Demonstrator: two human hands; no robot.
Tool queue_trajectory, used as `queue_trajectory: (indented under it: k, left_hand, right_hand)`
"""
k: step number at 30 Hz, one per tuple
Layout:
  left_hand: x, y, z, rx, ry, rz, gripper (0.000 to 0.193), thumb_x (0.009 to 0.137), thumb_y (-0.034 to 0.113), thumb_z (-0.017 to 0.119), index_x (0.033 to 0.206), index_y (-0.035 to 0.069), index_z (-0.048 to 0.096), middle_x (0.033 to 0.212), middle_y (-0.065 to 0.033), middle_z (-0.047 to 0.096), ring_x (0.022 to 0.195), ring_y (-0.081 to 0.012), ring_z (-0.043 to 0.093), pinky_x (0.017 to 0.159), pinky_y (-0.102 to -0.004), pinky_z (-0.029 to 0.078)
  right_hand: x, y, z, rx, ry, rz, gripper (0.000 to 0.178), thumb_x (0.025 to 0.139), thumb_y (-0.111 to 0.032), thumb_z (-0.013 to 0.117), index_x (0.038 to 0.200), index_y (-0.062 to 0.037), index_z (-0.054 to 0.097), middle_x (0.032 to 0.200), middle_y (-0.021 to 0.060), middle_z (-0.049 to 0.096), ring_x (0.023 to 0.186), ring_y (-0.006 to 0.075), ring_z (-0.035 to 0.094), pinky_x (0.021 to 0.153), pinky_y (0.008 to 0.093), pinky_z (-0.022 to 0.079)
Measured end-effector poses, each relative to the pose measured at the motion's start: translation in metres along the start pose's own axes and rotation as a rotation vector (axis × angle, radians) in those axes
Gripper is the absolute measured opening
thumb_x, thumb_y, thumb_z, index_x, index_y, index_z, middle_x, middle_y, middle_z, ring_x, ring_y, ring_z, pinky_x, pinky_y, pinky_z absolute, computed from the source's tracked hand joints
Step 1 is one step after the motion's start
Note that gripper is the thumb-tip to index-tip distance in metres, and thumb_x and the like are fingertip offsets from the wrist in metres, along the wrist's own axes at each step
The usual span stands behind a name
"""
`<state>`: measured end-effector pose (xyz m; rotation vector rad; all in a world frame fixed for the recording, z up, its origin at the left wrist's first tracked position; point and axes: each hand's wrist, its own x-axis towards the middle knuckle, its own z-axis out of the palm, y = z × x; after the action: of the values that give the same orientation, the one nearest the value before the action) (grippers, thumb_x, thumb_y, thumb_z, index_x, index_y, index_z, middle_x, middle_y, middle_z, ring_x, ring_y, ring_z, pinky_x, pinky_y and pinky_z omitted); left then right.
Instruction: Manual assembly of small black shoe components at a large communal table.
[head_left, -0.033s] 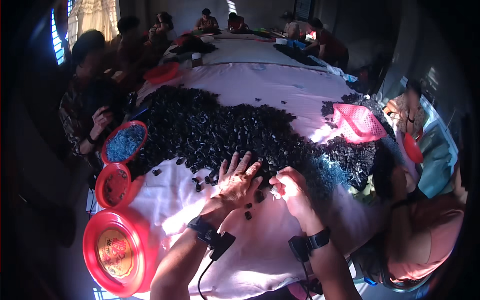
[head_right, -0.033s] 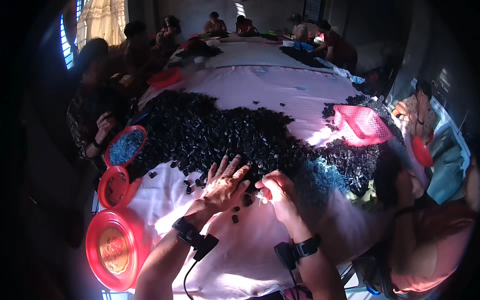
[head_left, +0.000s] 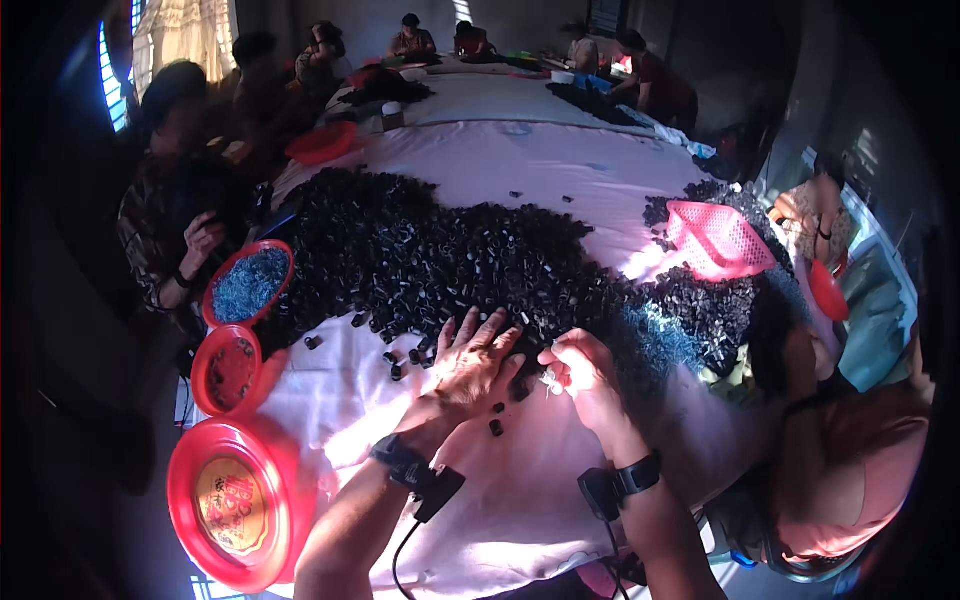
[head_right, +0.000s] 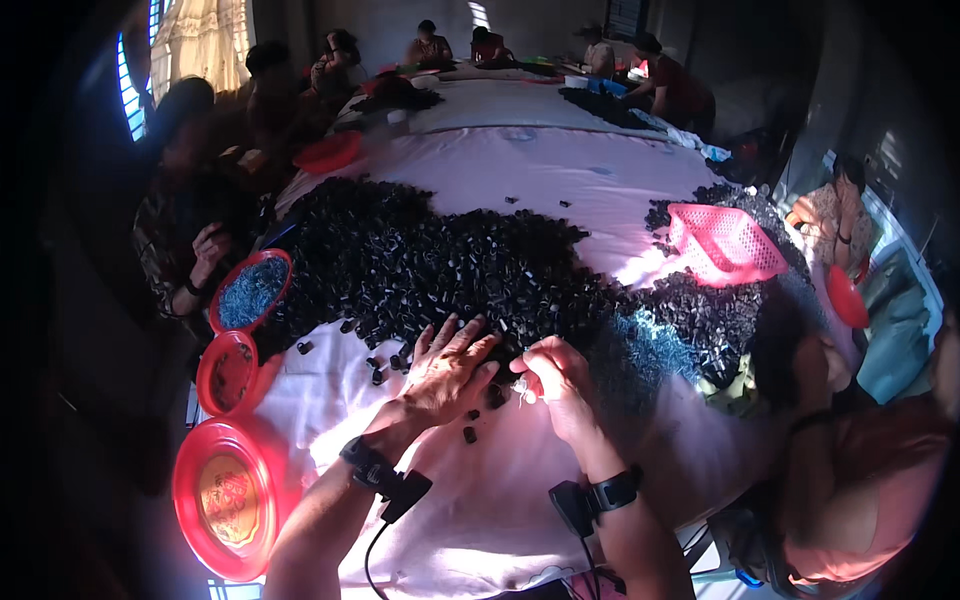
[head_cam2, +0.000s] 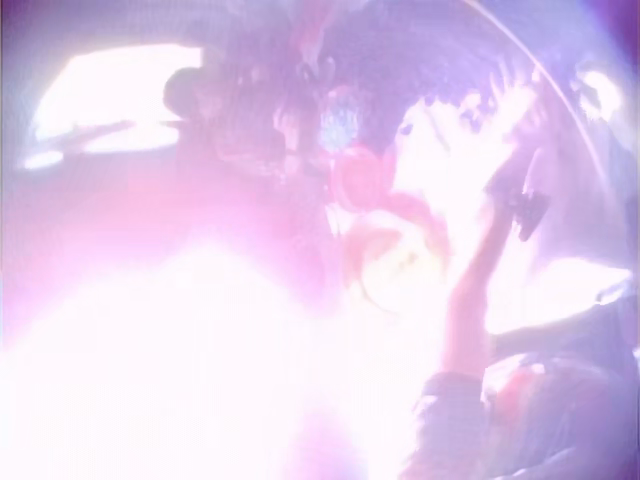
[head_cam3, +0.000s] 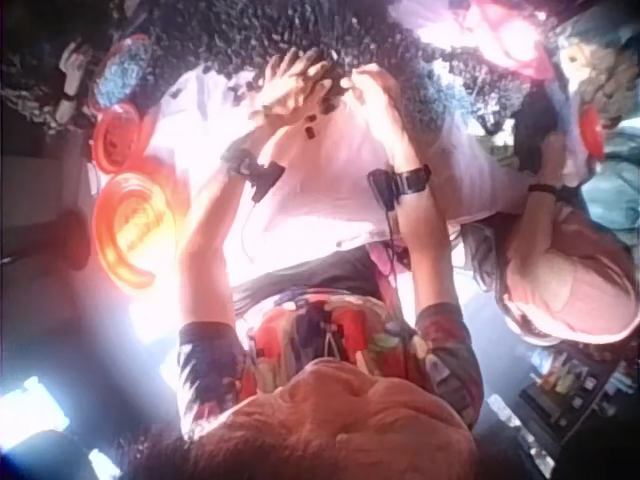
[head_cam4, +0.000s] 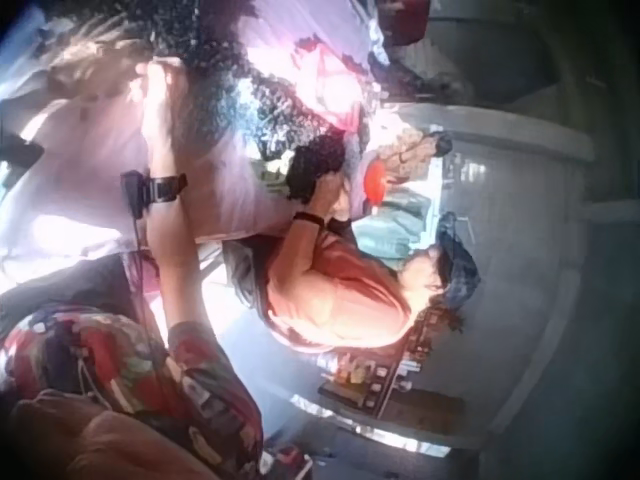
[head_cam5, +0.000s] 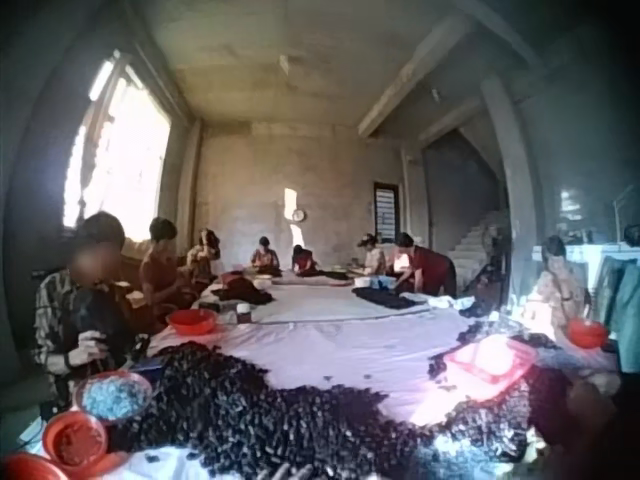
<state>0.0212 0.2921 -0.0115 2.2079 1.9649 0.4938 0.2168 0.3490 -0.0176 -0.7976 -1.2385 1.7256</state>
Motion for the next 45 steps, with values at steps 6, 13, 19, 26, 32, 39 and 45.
queue_trajectory:
  k: [6,13,19,26,32,39,45]
  left_hand:
    - [-0.079,0.004,-0.006,-0.051,0.022,0.045,0.05,0.103,0.03,0.054,0.15,0.015,0.047,0.159,-0.0197,0.036,0.149,-0.0401,0.031,0.119,-0.0615,0.022]
    - [-0.132,0.03,-0.018,-0.142,0.18,-0.074,0.043,0.091,0.015,0.067,0.133,0.01,0.065,0.147,-0.0226,0.052,0.138,-0.0384,0.047,0.114,-0.0516,0.036]
    - [-0.112,0.042,0.005,-0.003,0.233,-0.113,0.046,0.075,0.003,0.076,0.119,0.016,0.074,0.132,-0.0115,0.058,0.119,-0.0325,0.055,0.1,-0.0458,0.044]
    - [-0.113,0.029,-0.001,-0.076,0.347,0.013,0.032,0.078,0.001,0.074,0.109,0.009,0.073,0.134,-0.0144,0.056,0.122,-0.0342,0.054,0.098,-0.0443,0.049]
    - [-0.147,0.029,-0.021,-1.477,0.143,-0.44,0.025,0.106,0.023,0.058,0.121,0.005,0.063,0.095,-0.0047,0.071,0.074,-0.0075,0.061,0.066,-0.0223,0.049]
    - [-0.153,0.022,-0.023,-1.821,0.048,-0.489,0.03,0.107,0.021,0.054,0.131,0.004,0.061,0.102,-0.0015,0.068,0.083,-0.0091,0.057,0.08,-0.0235,0.05]
    - [-0.155,0.019,-0.018,-1.706,-0.021,-0.436,0.029,0.107,0.014,0.054,0.133,0.003,0.06,0.105,-0.0036,0.069,0.086,-0.0104,0.06,0.082,-0.0241,0.05]
  right_hand:
    - [-0.005,-0.005,0.011,-0.102,-0.049,0.046,0.007,0.093,-0.006,0.067,0.089,-0.0065,0.061,0.08,0.0017,0.067,0.06,0.0054,0.056,0.049,0.022,0.043]
    - [-0.007,0.008,0.009,-0.344,-0.121,-0.127,0.013,0.087,-0.002,0.074,0.088,-0.0038,0.061,0.076,0.0003,0.064,0.067,0.005,0.059,0.056,0.0224,0.048]
    - [-0.008,0.012,0.024,-0.278,-0.225,-0.083,0.012,0.087,-0.001,0.073,0.09,-0.0027,0.061,0.08,0.0007,0.065,0.07,0.0047,0.06,0.061,0.0217,0.05]
    - [-0.015,0.002,0.025,-0.264,-0.234,-0.061,0.01,0.089,-0.002,0.072,0.092,-0.0024,0.062,0.079,-0.0008,0.064,0.071,0.0037,0.059,0.062,0.0211,0.05]
    - [-0.034,-0.006,0.038,-0.327,-0.49,-0.093,0.01,0.093,-0.007,0.071,0.099,-0.0022,0.064,0.091,0.0009,0.065,0.078,0.0056,0.061,0.067,0.0228,0.053]
    - [-0.061,-0.008,0.063,-0.353,-0.611,-0.188,0.013,0.097,-0.012,0.067,0.101,0.0002,0.067,0.09,0.0038,0.071,0.081,0.0091,0.068,0.07,0.024,0.054]
    - [-0.056,-0.009,0.063,-0.582,-0.572,-0.466,0.014,0.095,-0.009,0.07,0.104,0.0012,0.069,0.095,0.0084,0.07,0.08,0.0114,0.069,0.069,0.0253,0.056]
